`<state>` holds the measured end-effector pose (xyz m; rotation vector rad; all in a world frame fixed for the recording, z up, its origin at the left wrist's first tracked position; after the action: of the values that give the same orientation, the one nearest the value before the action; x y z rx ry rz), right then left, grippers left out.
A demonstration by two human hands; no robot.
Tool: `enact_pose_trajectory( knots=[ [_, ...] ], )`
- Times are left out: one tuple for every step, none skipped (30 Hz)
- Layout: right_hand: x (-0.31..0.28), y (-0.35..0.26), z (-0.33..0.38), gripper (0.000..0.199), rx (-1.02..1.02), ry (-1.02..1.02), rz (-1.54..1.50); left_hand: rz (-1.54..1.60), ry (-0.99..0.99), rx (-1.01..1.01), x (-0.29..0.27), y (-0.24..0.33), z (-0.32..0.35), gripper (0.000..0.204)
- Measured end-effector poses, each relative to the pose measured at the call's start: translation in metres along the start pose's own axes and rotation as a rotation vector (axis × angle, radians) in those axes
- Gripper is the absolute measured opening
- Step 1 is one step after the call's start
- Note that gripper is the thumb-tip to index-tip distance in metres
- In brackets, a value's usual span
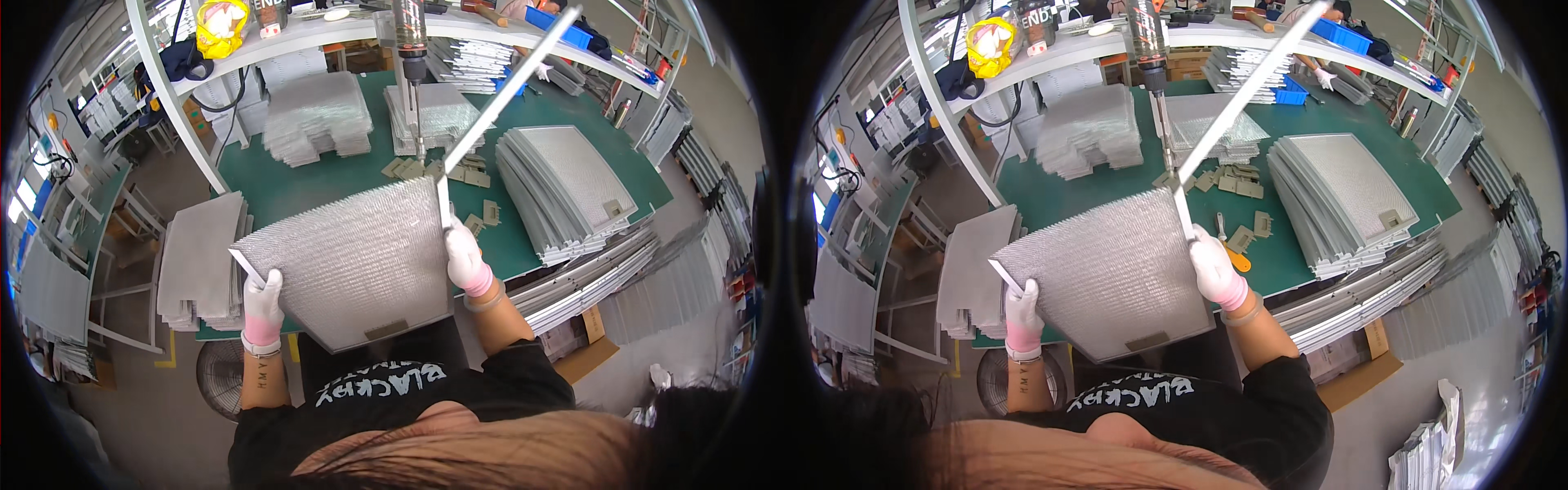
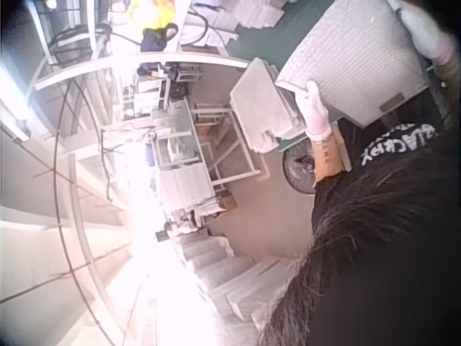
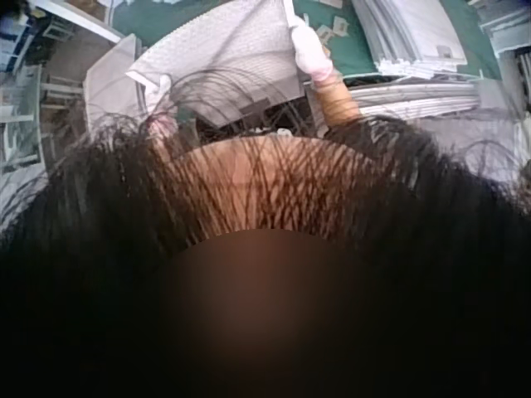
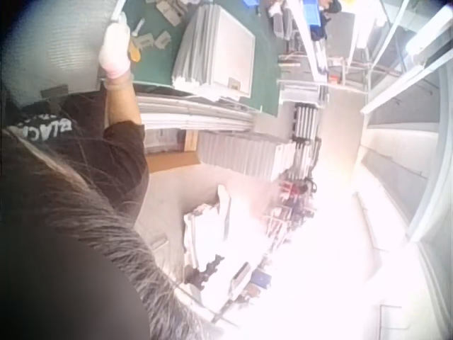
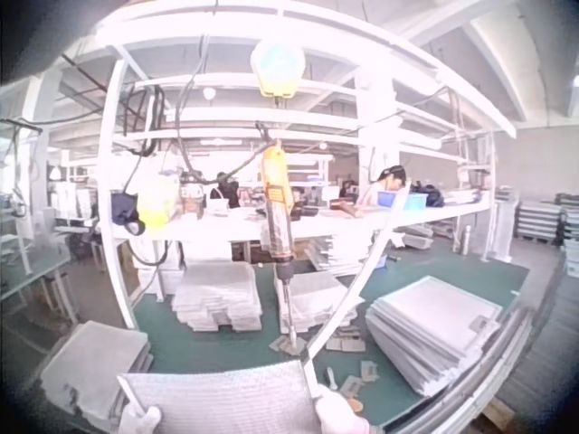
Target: Assembling a metal mesh filter by attaching a frame and a bracket using a mallet and an electric screwdriver.
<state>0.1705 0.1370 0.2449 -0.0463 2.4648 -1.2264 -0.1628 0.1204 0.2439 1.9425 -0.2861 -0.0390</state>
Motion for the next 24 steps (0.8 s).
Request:
enact_pose_trajectory(
  knots=[
    [-0.001,-0.01,0.001,0.029,0.006,0.008,0.004,0.004,-0.009,-0.004,-0.001,-0.004,0.004,0.03],
    [-0.002,-0.022,-0.001,0.025,0.008,0.057,0.123,-0.033,-0.01,-0.068,-0.006,-0.014,0.012,0.028],
    [-0.002,-0.034,-0.002,0.022,0.011,0.106,0.242,-0.069,-0.012,-0.133,-0.009,-0.022,0.017,0.025],
    [0.002,-0.042,-0.004,0.018,0.038,0.143,0.309,-0.072,0.01,-0.136,-0.002,-0.015,0.021,0.022],
    [0.009,-0.039,-0.003,0.018,0.043,0.145,0.312,-0.069,0.006,-0.139,0.002,-0.015,0.025,0.022],
    [0.011,-0.034,0.001,0.017,0.093,0.218,0.379,-0.036,0.03,-0.14,0.002,-0.016,0.032,0.022],
    [0.01,-0.033,0.005,0.016,0.143,0.288,0.448,0.0,0.054,-0.142,0.003,-0.016,0.036,0.021],
    [0.011,-0.028,0.007,0.016,0.226,0.269,0.397,0.005,0.051,-0.145,0.007,-0.012,0.038,0.021],
    [0.01,-0.029,0.008,0.016,0.231,0.27,0.401,-0.045,0.06,-0.124,0.009,-0.004,0.04,0.021],
    [0.011,-0.029,0.008,0.016,0.231,0.21,0.326,-0.097,0.071,-0.102,0.01,0.002,0.042,0.021],
    [0.011,-0.028,0.007,0.017,0.231,0.15,0.251,-0.095,0.069,-0.105,0.009,0.002,0.044,0.021],
    [0.006,-0.026,0.006,0.017,0.235,0.152,0.252,-0.076,0.051,-0.137,0.007,0.0,0.047,0.023],
    [0.004,-0.025,0.003,0.018,0.163,0.119,0.143,-0.058,0.032,-0.169,0.007,-0.003,0.051,0.025],
    [0.003,-0.027,0.0,0.018,0.09,0.087,0.034,-0.057,0.028,-0.172,0.007,-0.004,0.055,0.025],
    [0.0,-0.029,-0.003,0.018,0.094,0.091,0.035,-0.083,-0.01,-0.214,0.009,-0.007,0.06,0.026],
    [-0.004,-0.036,-0.005,0.018,0.096,0.126,0.045,-0.106,-0.048,-0.257,0.011,-0.011,0.065,0.028],
    [-0.007,-0.041,-0.006,0.018,0.098,0.161,0.055,-0.103,-0.051,-0.26,0.012,-0.012,0.067,0.028],
    [-0.005,-0.045,-0.008,0.017,0.074,0.197,0.151,-0.168,-0.048,-0.258,0.011,-0.009,0.069,0.027],
    [0.0,-0.045,-0.009,0.017,0.08,0.198,0.15,-0.235,-0.043,-0.258,0.012,-0.005,0.071,0.026],
    [0.001,-0.048,-0.008,0.016,0.104,0.284,0.318,-0.234,-0.045,-0.264,0.018,-0.004,0.071,0.026],
    [0.001,-0.052,-0.006,0.015,0.127,0.369,0.485,-0.208,0.003,-0.203,0.024,0.003,0.068,0.022],
    [0.002,-0.055,-0.008,0.015,0.071,0.409,0.56,-0.179,0.053,-0.14,0.026,0.008,0.068,0.019],
    [0.001,-0.057,-0.007,0.015,0.073,0.406,0.561,-0.177,0.054,-0.142,0.024,0.008,0.07,0.019],
    [-0.002,-0.054,-0.008,0.015,0.143,0.353,0.354,-0.163,0.056,-0.158,0.022,0.006,0.072,0.018]
  ],
)
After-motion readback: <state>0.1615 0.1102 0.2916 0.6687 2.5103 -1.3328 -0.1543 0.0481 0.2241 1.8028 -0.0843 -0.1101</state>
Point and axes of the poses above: each hand's wrist, its own z-axis away from the middle knuckle, its own x-axis out of the palm, y = z × x, the point moved 7 cm from there along -z, towards the middle knuckle, and after that the axes turned 13 degrees about -y, right-handed, at the moved point
